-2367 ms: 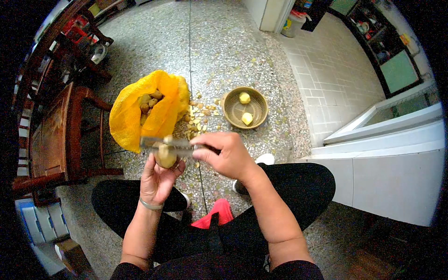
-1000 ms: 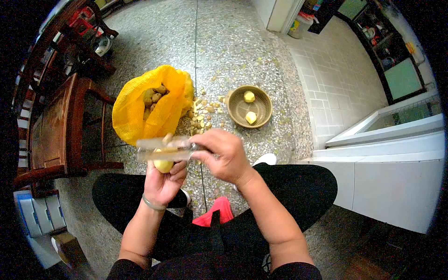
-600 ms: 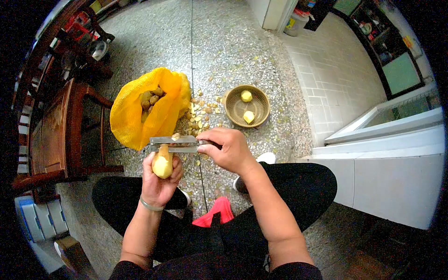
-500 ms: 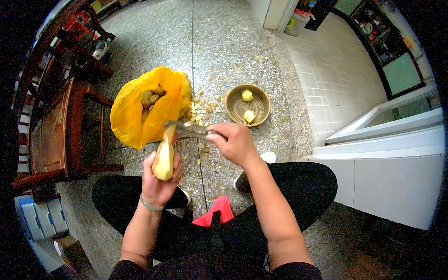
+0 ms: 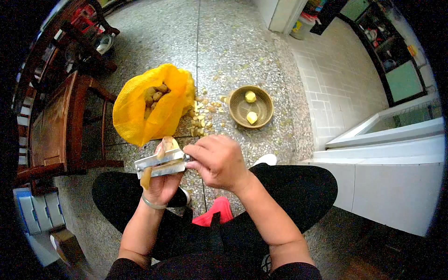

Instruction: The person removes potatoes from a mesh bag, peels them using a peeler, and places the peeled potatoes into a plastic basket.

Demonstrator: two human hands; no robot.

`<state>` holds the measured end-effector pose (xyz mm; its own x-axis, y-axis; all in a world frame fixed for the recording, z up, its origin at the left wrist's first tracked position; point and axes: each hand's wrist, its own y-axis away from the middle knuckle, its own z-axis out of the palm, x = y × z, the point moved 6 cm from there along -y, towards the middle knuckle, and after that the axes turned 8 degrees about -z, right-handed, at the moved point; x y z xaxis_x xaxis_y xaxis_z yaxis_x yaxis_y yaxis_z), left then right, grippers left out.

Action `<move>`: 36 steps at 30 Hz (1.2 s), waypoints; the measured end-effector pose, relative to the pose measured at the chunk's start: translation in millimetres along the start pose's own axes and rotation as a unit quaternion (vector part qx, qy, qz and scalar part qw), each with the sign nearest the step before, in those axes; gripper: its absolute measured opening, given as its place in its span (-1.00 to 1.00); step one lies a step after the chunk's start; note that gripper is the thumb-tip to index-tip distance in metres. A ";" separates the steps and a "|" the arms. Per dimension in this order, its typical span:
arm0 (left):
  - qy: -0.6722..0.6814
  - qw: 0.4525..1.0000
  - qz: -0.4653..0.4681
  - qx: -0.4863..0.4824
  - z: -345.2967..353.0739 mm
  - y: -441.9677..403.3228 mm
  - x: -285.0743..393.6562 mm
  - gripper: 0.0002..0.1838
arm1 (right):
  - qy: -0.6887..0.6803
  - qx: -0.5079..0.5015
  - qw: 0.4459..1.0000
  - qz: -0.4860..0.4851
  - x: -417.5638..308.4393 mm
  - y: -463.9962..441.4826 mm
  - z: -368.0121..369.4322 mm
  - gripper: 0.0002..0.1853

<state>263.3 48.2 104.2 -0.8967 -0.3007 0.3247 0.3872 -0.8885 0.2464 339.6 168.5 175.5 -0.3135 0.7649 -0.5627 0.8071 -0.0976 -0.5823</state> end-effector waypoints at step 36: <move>0.005 0.997 -0.075 0.011 -11.8 -5.4 -7.1 -0.53 | -0.142 -0.015 0.969 0.201 38.9 18.9 -4.3 -0.76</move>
<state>265.0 51.0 89.8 -0.9469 -0.1682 0.2740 0.2530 -0.9158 0.3120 344.9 199.1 145.1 -0.0925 0.4622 -0.8819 0.9053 -0.3297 -0.2677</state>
